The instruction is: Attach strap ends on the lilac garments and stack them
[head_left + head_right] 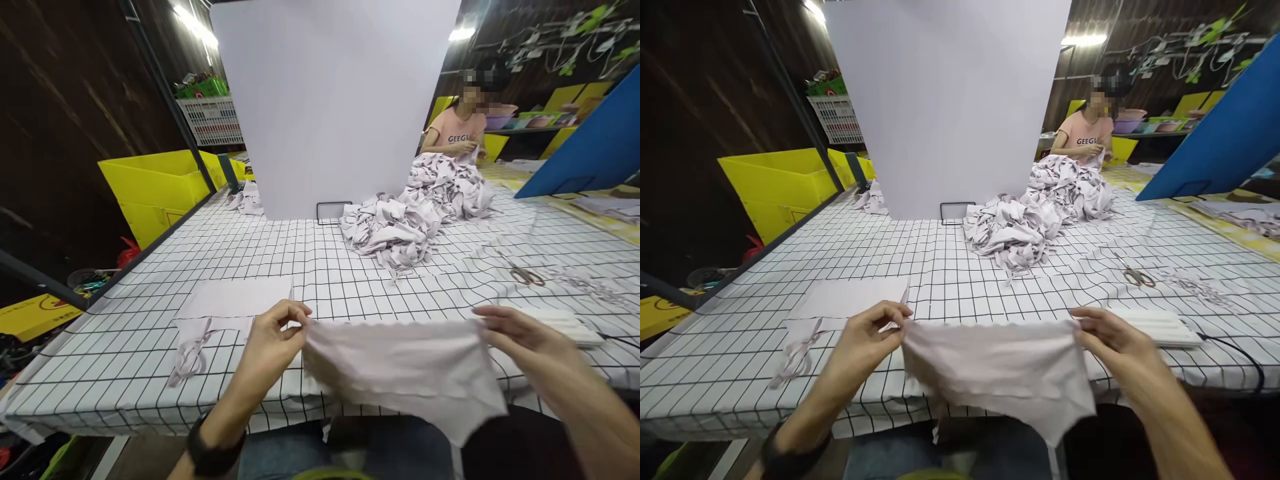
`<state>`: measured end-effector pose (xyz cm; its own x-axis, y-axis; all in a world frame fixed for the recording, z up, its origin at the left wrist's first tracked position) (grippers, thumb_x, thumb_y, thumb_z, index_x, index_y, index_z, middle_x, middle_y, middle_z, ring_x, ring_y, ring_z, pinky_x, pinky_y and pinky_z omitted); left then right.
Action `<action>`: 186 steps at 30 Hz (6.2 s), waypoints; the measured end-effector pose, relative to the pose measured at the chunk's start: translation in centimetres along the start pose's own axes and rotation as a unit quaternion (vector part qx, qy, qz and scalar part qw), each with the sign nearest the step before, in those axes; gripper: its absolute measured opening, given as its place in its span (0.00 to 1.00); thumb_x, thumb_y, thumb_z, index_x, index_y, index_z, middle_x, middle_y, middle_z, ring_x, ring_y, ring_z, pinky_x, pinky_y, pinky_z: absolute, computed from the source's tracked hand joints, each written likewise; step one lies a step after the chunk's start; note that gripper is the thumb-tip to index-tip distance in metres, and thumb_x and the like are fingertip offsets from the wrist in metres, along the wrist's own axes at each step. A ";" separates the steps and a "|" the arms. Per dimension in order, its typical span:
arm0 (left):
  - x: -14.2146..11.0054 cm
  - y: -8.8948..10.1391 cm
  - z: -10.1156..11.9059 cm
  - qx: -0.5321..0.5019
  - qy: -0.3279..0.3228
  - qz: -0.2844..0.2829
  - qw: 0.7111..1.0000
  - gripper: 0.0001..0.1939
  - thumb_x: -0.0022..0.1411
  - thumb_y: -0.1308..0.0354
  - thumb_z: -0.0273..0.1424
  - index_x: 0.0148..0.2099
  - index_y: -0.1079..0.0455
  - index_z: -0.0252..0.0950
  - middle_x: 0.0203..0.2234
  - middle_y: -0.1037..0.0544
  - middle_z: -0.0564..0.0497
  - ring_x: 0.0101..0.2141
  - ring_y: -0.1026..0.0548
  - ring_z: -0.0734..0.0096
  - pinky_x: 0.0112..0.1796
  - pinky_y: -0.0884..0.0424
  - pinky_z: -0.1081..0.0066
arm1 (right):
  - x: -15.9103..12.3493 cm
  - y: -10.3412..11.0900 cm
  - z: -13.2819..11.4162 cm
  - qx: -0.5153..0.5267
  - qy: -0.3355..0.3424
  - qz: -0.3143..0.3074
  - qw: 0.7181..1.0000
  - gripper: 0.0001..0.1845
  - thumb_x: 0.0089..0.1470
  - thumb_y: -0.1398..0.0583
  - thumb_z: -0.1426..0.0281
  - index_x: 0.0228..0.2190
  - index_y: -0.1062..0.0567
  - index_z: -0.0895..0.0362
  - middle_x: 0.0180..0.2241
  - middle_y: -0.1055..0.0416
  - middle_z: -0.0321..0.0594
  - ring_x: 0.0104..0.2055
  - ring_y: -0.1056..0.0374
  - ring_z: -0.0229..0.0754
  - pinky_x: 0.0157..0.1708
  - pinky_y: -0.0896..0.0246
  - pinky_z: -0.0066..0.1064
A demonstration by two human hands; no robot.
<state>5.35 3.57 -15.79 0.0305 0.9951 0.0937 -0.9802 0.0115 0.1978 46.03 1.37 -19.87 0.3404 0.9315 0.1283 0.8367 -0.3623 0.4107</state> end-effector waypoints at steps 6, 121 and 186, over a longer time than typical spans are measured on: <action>8.0 -1.0 -7.0 0.204 0.022 0.064 0.977 0.11 0.46 0.47 0.15 0.26 0.33 0.37 0.31 0.23 0.50 0.36 0.22 0.63 0.41 0.23 0.62 | 7.0 -8.6 0.3 -0.135 0.051 -0.023 0.989 0.14 0.45 0.40 0.66 0.35 0.20 0.55 0.26 0.22 0.41 0.28 0.25 0.48 0.31 0.29 0.37; 1.0 -18.1 -2.6 0.266 -0.180 -0.303 0.897 0.07 0.67 0.45 0.24 0.46 0.30 0.36 0.43 0.25 0.46 0.44 0.29 0.57 0.44 0.29 0.59 | -7.3 -8.4 1.7 0.066 -0.222 -0.081 0.969 0.20 0.49 0.32 0.53 0.29 0.16 0.58 0.25 0.24 0.42 0.25 0.32 0.42 0.22 0.36 0.28; 3.5 -6.3 -4.8 0.339 -0.211 -0.014 0.917 0.10 0.66 0.49 0.21 0.47 0.31 0.35 0.40 0.25 0.44 0.42 0.27 0.58 0.42 0.25 0.56 | 0.4 -17.4 -6.6 -0.103 0.020 -0.295 0.950 0.16 0.58 0.41 0.60 0.22 0.26 0.53 0.19 0.32 0.34 0.21 0.40 0.40 0.22 0.49 0.30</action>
<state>10.71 7.41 -21.40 0.2673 0.8668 0.4210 -0.6361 -0.1695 0.7528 28.81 8.28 -21.00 -0.1819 0.9724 -0.1460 0.7731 0.2332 0.5899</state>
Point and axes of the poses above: each hand's wrist, its own x-axis towards the middle knuckle, its own y-axis out of the back of the hand, z = x × y, the point moved 8 cm from there along x, towards the middle knuckle
